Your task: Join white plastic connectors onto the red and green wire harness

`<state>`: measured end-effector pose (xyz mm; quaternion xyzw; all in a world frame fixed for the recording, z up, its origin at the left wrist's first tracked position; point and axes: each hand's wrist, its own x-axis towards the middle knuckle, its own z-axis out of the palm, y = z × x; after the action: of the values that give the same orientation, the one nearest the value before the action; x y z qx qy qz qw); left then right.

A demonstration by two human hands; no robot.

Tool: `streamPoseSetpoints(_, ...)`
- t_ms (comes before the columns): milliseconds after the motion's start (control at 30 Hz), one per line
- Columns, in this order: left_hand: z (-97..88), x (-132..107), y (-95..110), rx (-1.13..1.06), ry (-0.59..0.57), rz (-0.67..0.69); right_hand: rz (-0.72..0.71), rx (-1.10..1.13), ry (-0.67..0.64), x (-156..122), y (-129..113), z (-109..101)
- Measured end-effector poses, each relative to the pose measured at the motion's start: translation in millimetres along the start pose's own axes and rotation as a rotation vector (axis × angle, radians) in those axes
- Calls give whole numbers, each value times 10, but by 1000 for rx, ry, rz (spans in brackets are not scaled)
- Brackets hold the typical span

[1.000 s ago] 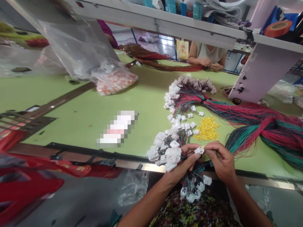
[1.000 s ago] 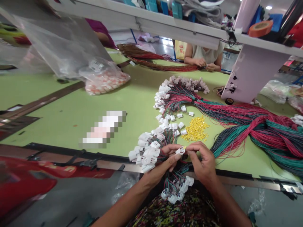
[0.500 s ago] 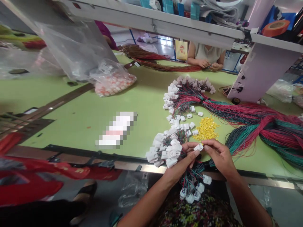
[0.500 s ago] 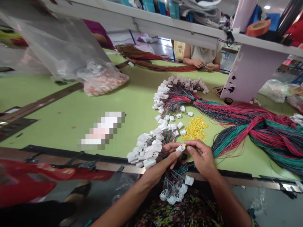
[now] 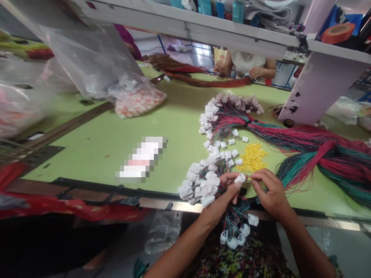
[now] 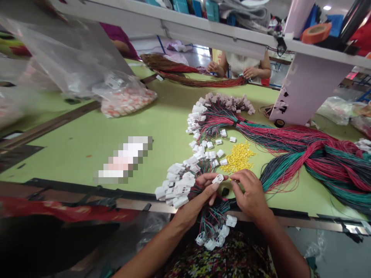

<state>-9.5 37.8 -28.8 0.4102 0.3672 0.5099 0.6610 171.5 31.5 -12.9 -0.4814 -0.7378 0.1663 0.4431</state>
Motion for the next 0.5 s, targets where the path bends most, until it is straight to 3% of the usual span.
streamPoseSetpoints(133, -9, -7, -19, 1, -12, -24, -78, -38, 15, -11, 2, 28)
streamPoseSetpoints(367, -28, -18, 0, -5, 5, -58, -9, 38, 157, -43, 35, 143)
streamPoseSetpoints(500, -28, -11, 9, -17, 17, -61, -159, -105, 170, -63, 64, 166)
